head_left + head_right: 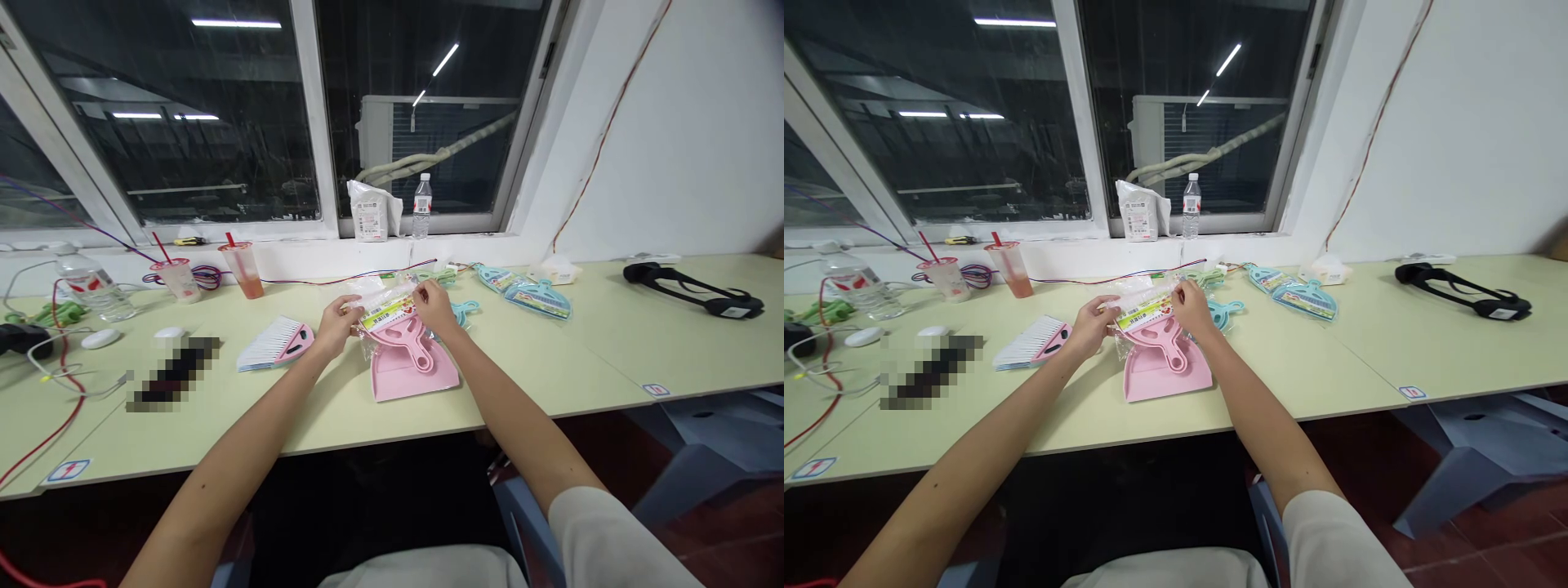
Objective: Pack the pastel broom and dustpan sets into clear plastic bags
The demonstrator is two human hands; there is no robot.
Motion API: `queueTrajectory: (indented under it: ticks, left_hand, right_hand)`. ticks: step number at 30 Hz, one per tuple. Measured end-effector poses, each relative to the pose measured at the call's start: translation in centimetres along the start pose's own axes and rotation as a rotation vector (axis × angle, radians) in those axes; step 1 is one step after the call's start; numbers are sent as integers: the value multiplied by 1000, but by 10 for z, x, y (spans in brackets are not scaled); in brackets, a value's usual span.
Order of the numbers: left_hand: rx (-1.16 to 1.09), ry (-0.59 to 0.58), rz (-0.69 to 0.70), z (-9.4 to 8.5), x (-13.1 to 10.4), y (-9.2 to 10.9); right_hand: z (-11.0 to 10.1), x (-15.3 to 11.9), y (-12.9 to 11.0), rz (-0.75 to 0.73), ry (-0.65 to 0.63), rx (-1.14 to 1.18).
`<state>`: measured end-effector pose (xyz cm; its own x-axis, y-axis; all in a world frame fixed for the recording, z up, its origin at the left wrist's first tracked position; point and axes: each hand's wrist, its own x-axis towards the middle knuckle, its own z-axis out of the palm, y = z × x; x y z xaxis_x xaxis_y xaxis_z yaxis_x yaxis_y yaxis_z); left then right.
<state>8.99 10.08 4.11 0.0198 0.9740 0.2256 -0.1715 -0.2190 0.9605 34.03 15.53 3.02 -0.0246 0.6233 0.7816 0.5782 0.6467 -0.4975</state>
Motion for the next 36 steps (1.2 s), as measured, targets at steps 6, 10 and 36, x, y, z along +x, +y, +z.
queueTrajectory:
  ticks: [6, 10, 36]
  left_hand:
    - [5, 11, 5, -1, 2, -1]
    - [5, 3, 8, -1, 2, -2]
    - [14, -9, -13, 1, 0, 1]
  right_hand:
    - [1, -1, -2, -11, 5, 32]
    - [0, -2, -4, -3, 24, 32]
    - [-3, -2, -8, 83, 69, 148]
